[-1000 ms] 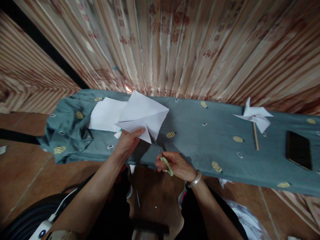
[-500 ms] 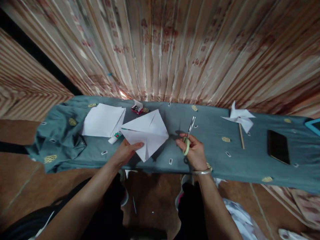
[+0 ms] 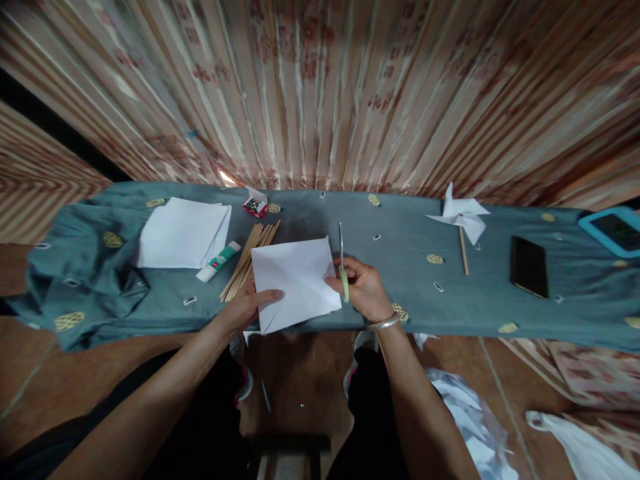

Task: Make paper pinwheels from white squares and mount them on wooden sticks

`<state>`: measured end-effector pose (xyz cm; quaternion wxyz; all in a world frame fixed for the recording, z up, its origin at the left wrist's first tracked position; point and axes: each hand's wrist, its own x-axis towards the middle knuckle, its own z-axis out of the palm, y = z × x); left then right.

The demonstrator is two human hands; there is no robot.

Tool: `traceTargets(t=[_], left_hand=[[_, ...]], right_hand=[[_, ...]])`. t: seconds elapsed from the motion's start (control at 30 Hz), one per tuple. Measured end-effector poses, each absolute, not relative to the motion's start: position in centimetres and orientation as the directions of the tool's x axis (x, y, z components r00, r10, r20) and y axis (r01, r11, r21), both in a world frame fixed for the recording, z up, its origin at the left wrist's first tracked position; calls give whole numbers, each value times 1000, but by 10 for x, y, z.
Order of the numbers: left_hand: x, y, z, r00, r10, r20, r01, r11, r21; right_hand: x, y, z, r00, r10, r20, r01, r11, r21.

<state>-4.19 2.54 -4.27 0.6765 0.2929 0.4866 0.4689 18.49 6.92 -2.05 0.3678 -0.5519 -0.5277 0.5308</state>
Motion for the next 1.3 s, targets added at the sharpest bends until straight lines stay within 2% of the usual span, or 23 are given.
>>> traceTargets(t=[0.1,0.2,0.3,0.4,0.47,0.6,0.73,0.87,0.97,1.1,1.2,1.3], left_hand=[[-42,28,-37,132,919,-372,-438,390,810],[-41,30,-36,147,947,-284,-534,318,784],[-35,29,-38,172,960,-221,-526,279,803],[-23,27,-41,177,956,-233,-462,290,838],[-15,27,-43,122,955,-272,-432,297,851],[-8,30,-47,-124,959,-253,-397,186,899],[-17,38,-50,-264,950,-167,-262,96,960],[-36,48,-45,-370,924,-98,-131,52,990],[-47,54,-35,-456,886,-85,-123,31,992],[-54,58,-28,-490,867,-91,-174,5,985],[-54,60,-28,-500,863,-70,-202,-38,979],[-52,60,-30,-491,870,-48,-195,-57,979]], right_hand=[[184,70,-22,-69,979,-193,165,-179,-970],[180,71,-24,30,989,-146,118,-148,-982],[172,71,-28,133,986,-101,65,-111,-992],[160,69,-30,175,981,-79,45,-88,-995],[153,67,-31,164,984,-68,58,-78,-995],[144,63,-33,120,991,-65,89,-76,-993],[143,58,-31,26,997,-73,121,-76,-990],[146,48,-26,-175,975,-139,172,-109,-979],[149,40,-25,-363,900,-241,240,-159,-958],[150,31,-27,-580,734,-353,340,-175,-924],[148,28,-26,-657,634,-408,397,-169,-902],[145,27,-25,-666,625,-408,409,-152,-900]])
